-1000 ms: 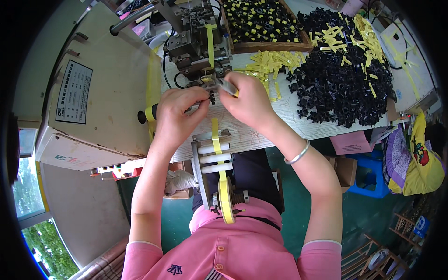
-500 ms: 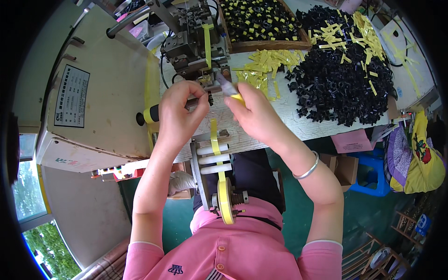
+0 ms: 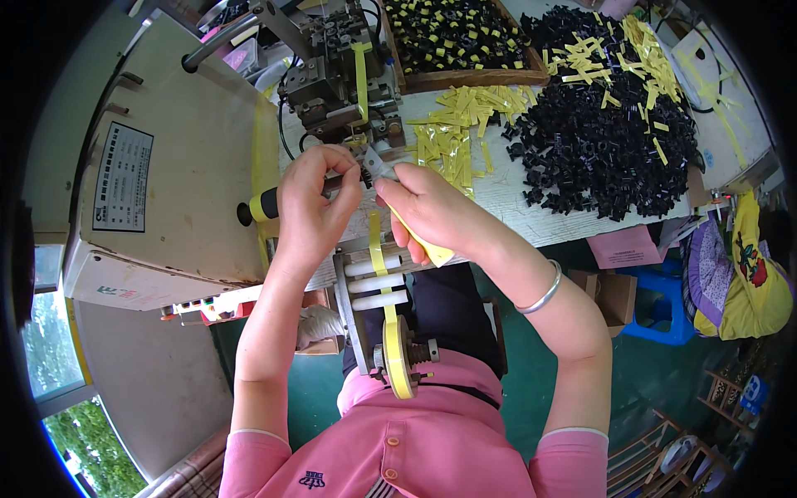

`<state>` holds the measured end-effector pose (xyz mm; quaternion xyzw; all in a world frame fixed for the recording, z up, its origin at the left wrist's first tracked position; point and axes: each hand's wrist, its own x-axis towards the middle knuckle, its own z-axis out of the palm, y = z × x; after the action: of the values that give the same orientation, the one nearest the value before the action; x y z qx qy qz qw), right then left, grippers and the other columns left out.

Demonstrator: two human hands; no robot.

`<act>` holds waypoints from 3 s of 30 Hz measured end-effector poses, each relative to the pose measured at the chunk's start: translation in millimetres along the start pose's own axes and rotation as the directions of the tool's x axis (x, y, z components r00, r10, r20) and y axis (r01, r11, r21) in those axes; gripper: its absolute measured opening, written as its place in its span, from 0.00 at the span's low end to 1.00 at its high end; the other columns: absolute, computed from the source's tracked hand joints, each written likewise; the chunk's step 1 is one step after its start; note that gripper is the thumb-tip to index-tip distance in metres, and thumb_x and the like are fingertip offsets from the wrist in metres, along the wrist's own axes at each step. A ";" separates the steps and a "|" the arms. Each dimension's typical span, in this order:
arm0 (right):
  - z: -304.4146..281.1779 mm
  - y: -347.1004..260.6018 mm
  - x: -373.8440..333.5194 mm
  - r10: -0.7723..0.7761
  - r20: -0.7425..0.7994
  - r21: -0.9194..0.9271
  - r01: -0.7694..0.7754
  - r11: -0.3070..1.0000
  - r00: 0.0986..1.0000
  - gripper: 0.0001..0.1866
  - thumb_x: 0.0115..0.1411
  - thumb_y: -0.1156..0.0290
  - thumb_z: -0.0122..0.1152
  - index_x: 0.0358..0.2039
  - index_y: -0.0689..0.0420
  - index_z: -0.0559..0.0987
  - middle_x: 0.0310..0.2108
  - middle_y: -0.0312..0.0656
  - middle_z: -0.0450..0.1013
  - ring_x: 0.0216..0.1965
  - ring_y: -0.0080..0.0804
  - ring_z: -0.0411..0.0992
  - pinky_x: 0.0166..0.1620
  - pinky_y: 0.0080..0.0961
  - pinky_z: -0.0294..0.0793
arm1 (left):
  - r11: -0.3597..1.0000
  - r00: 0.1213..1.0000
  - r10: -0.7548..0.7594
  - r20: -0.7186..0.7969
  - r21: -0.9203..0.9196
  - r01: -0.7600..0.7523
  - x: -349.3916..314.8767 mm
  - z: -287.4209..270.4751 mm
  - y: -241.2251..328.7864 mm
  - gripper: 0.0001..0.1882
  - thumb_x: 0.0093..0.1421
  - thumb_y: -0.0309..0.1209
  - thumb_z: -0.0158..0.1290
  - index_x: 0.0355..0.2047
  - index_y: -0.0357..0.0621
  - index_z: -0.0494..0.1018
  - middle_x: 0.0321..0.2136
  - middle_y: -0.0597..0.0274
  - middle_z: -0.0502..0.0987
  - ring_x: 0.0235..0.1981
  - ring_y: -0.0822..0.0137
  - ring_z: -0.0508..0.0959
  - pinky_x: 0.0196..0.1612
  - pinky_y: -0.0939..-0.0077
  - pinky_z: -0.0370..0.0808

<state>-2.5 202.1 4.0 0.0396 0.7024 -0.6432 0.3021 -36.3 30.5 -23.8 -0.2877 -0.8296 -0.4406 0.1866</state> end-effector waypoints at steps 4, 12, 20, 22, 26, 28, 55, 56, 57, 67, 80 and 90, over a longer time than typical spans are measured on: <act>-6.6 -12.4 1.0 0.084 0.023 -0.033 -0.084 0.996 0.996 0.18 0.67 0.56 0.43 0.35 0.62 0.67 0.15 0.40 0.67 0.09 0.26 0.65 0.11 0.22 0.63 | 1.000 1.000 0.018 -0.003 -0.021 -0.018 0.5 -0.7 -0.4 0.10 0.45 0.20 0.56 0.25 0.41 0.65 0.24 0.59 0.73 0.27 0.55 0.74 0.31 0.65 0.68; -12.8 -15.8 7.4 0.128 0.089 -0.067 -0.123 0.990 0.988 0.17 0.67 0.57 0.42 0.34 0.60 0.68 0.15 0.39 0.67 0.09 0.26 0.65 0.11 0.22 0.63 | 0.997 0.998 0.064 0.020 -0.035 -0.064 1.4 -2.3 -2.5 0.10 0.44 0.19 0.55 0.25 0.41 0.65 0.23 0.59 0.73 0.27 0.55 0.74 0.31 0.65 0.69; -11.1 -17.9 9.1 0.121 0.081 -0.065 -0.116 0.991 0.989 0.17 0.67 0.57 0.43 0.34 0.60 0.68 0.15 0.38 0.67 0.09 0.25 0.65 0.11 0.22 0.63 | 0.907 0.978 -0.201 0.056 -0.368 0.207 0.3 -10.9 0.1 0.07 0.48 0.22 0.56 0.24 0.37 0.67 0.22 0.58 0.71 0.25 0.58 0.72 0.30 0.70 0.67; -9.9 -16.3 8.9 0.113 0.082 -0.049 -0.109 0.993 0.990 0.17 0.67 0.56 0.43 0.34 0.60 0.68 0.15 0.38 0.66 0.09 0.25 0.65 0.11 0.22 0.63 | 0.981 0.989 -0.143 0.039 -0.127 0.147 0.3 -17.6 -5.0 0.07 0.50 0.25 0.57 0.25 0.36 0.69 0.21 0.58 0.70 0.24 0.59 0.71 0.31 0.73 0.67; -9.1 -14.1 9.0 0.095 0.081 -0.030 -0.093 0.995 0.992 0.18 0.67 0.56 0.43 0.34 0.60 0.68 0.14 0.38 0.66 0.09 0.25 0.65 0.10 0.22 0.63 | 0.982 0.992 0.117 0.041 0.147 -0.122 -6.4 -10.9 -1.2 0.08 0.45 0.23 0.57 0.26 0.41 0.71 0.22 0.60 0.72 0.26 0.57 0.74 0.32 0.66 0.68; -9.8 -13.6 8.8 0.088 0.084 -0.026 -0.086 0.996 0.993 0.18 0.67 0.56 0.43 0.34 0.60 0.68 0.14 0.38 0.66 0.09 0.25 0.65 0.10 0.22 0.63 | 0.984 0.994 0.092 0.055 0.149 -0.100 -5.7 -9.9 -0.1 0.09 0.43 0.23 0.57 0.26 0.43 0.71 0.23 0.62 0.73 0.28 0.57 0.75 0.33 0.63 0.68; -11.5 49.5 -13.1 -0.186 -0.270 0.309 0.268 0.912 0.945 0.12 0.62 0.66 0.56 0.27 0.61 0.75 0.16 0.29 0.63 0.16 0.14 0.56 0.21 0.15 0.55 | 0.840 0.734 -0.542 0.410 0.233 0.490 -44.6 -17.2 13.1 0.12 0.57 0.33 0.54 0.23 0.35 0.76 0.18 0.49 0.74 0.19 0.55 0.75 0.25 0.67 0.71; -10.6 49.3 -13.5 -0.188 -0.267 0.307 0.268 0.913 0.945 0.12 0.62 0.66 0.56 0.27 0.61 0.75 0.16 0.29 0.63 0.16 0.14 0.56 0.21 0.15 0.55 | 0.776 0.629 -0.611 0.480 0.207 0.596 -44.6 -15.8 10.4 0.12 0.57 0.33 0.55 0.25 0.35 0.77 0.18 0.51 0.75 0.19 0.60 0.76 0.25 0.71 0.71; -10.0 49.3 -13.6 -0.195 -0.247 0.251 0.256 0.933 0.949 0.11 0.62 0.67 0.57 0.29 0.61 0.76 0.15 0.28 0.62 0.15 0.14 0.56 0.21 0.14 0.54 | 0.776 0.631 -0.612 0.478 0.206 0.597 -46.8 -13.0 7.2 0.12 0.57 0.33 0.55 0.25 0.35 0.77 0.18 0.51 0.75 0.19 0.60 0.76 0.25 0.71 0.71; 12.5 26.8 -8.9 -0.676 -0.128 -0.375 0.596 0.710 0.725 0.11 0.52 0.78 0.64 0.38 0.60 0.78 0.29 0.37 0.70 0.32 0.25 0.69 0.38 0.21 0.68 | 0.751 0.792 -0.508 0.338 -0.275 0.600 -46.6 -20.8 29.5 0.08 0.59 0.28 0.56 0.32 0.33 0.76 0.25 0.67 0.78 0.29 0.81 0.73 0.34 0.85 0.71; -0.5 36.5 12.3 -0.789 -0.068 -0.622 0.592 0.512 0.610 0.08 0.48 0.85 0.59 0.28 0.62 0.73 0.52 0.51 0.67 0.39 0.37 0.73 0.38 0.26 0.74 | 0.957 0.998 -0.052 -0.017 0.284 0.055 -9.5 -20.5 12.4 0.07 0.53 0.30 0.56 0.28 0.38 0.77 0.29 0.56 0.76 0.29 0.53 0.76 0.43 0.63 0.67; -4.8 37.2 26.5 -0.725 -0.098 -0.520 0.586 0.622 0.682 0.04 0.52 0.83 0.58 0.27 0.63 0.72 0.59 0.53 0.61 0.51 0.38 0.70 0.43 0.23 0.72 | 0.904 0.894 -0.428 0.131 0.035 0.427 9.8 -13.1 7.3 0.07 0.54 0.28 0.56 0.30 0.36 0.78 0.24 0.59 0.79 0.22 0.68 0.76 0.26 0.76 0.70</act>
<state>-9.4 204.1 -41.4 -0.1966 0.8319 -0.5147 -0.0660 -38.3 25.9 -6.6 -0.1272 -0.8846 -0.4478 0.0296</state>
